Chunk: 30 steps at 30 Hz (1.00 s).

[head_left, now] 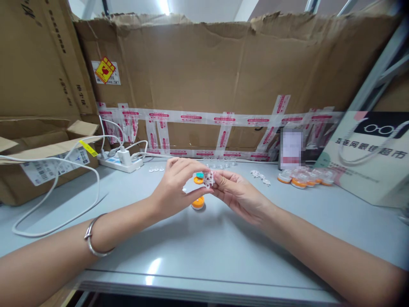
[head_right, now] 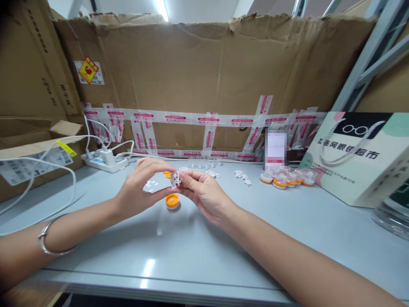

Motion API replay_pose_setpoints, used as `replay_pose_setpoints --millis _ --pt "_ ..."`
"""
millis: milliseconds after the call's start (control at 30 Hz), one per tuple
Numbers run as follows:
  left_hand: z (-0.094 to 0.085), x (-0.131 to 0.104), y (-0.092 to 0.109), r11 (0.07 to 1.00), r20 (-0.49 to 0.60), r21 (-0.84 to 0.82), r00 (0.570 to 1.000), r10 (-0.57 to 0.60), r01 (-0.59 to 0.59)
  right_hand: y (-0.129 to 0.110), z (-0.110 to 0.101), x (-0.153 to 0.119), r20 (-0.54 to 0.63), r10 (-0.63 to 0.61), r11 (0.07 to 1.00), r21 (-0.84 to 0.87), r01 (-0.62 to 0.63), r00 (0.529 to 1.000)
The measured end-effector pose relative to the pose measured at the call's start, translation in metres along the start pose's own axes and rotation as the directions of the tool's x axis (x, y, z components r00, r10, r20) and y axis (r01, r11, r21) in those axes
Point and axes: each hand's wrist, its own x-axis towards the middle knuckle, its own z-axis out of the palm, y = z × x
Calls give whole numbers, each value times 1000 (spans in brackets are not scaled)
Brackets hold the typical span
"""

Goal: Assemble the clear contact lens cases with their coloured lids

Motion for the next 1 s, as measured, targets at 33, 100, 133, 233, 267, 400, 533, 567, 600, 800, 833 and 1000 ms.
replay_pose_setpoints --millis 33,100,133,233,267,400,533,567,600,800,833,1000 --pt "1 0 0 1000 0 0 1000 -13 13 1 0 1 -10 2 1000 6 -2 1000" --pt "3 -1 0 998 19 -11 998 -59 59 3 -1 2 -33 15 1000 22 -14 999" --pt "4 -2 0 996 32 -22 996 -80 81 4 -2 3 -42 25 999 30 -24 999" --pt "9 -5 -2 993 55 -49 993 -106 109 7 -4 4 -63 44 998 38 -41 997" --pt "10 -6 -3 994 52 -48 994 -100 103 8 -4 4 -73 42 999 34 -40 996" --pt "13 -8 -6 999 52 -3 998 -39 39 7 -5 4 -115 29 1000 -10 -30 993" --pt "13 -9 -7 999 121 45 992 -33 28 7 -5 4 -178 11 998 -61 -22 984" --pt "14 -10 -7 998 134 51 990 -39 32 7 -5 4 -185 10 998 -66 -22 983" --pt "14 -10 -8 998 141 55 989 -44 37 7 -5 4 -186 10 997 -69 -24 982" --pt "15 -11 -7 995 104 64 991 -79 72 8 -6 4 -188 17 996 -81 -33 982" --pt "15 -11 -7 995 104 66 991 -80 73 8 -6 4 -183 22 996 -83 -37 983" --pt "16 -10 -8 993 118 92 990 -78 67 9 -9 3 -166 42 995 -86 -57 985"
